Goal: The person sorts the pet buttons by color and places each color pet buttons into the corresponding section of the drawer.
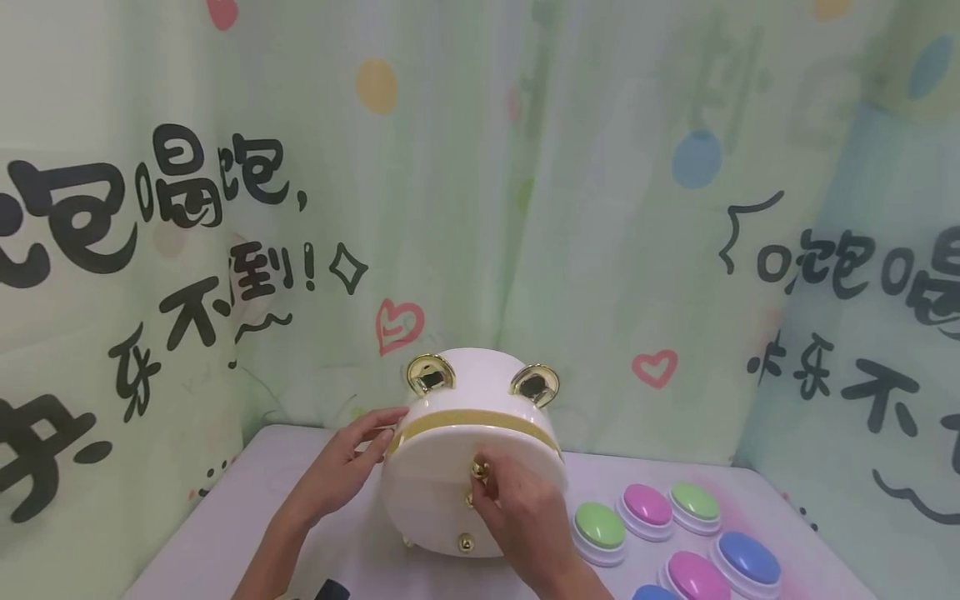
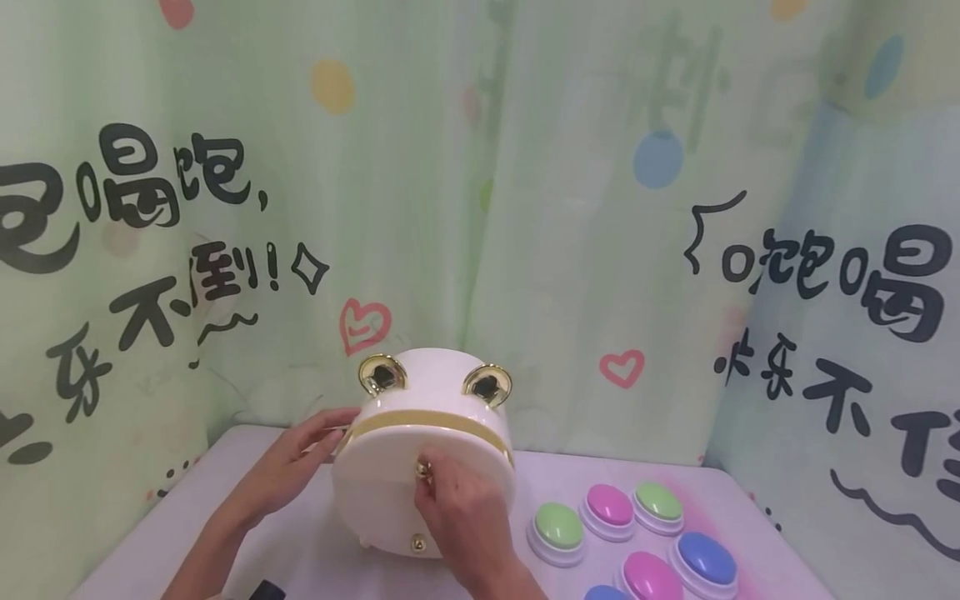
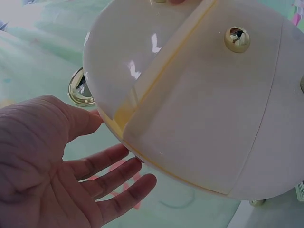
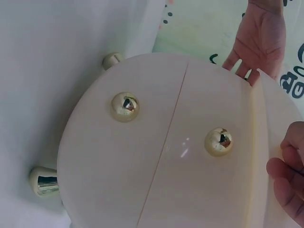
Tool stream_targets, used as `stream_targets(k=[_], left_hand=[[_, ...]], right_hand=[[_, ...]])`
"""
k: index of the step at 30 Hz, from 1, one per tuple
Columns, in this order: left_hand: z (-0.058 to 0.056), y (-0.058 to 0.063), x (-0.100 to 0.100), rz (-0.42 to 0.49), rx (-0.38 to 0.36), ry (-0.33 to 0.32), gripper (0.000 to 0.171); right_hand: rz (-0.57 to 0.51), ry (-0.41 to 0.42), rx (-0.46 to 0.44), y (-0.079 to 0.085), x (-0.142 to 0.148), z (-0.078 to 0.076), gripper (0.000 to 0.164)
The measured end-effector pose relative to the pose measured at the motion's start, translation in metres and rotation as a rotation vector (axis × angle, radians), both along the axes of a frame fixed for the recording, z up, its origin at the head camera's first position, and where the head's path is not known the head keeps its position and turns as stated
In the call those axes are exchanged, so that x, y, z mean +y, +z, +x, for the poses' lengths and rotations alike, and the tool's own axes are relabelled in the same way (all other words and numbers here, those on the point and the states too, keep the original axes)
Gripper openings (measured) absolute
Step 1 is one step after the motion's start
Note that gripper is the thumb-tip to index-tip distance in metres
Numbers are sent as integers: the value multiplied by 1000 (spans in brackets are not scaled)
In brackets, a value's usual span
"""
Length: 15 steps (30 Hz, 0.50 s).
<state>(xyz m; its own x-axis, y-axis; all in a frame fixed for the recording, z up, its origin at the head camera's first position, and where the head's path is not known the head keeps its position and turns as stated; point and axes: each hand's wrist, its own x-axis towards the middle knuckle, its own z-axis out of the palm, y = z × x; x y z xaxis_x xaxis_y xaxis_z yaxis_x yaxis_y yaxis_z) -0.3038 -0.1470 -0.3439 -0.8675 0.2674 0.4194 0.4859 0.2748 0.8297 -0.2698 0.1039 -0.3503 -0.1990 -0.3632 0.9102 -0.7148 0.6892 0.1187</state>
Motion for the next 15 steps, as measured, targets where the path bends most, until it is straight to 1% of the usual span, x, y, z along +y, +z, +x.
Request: stream_targets(k=[9, 11, 15], left_hand=[[-1, 1, 1, 19, 12, -10, 33], [0, 1, 1, 20, 15, -8, 33], [1, 1, 1, 17, 0, 2, 33]], right_hand=[[19, 25, -5, 3, 2, 10, 23], [22, 34, 8, 3, 2, 12, 21], [24, 45, 75, 3, 2, 16, 13]])
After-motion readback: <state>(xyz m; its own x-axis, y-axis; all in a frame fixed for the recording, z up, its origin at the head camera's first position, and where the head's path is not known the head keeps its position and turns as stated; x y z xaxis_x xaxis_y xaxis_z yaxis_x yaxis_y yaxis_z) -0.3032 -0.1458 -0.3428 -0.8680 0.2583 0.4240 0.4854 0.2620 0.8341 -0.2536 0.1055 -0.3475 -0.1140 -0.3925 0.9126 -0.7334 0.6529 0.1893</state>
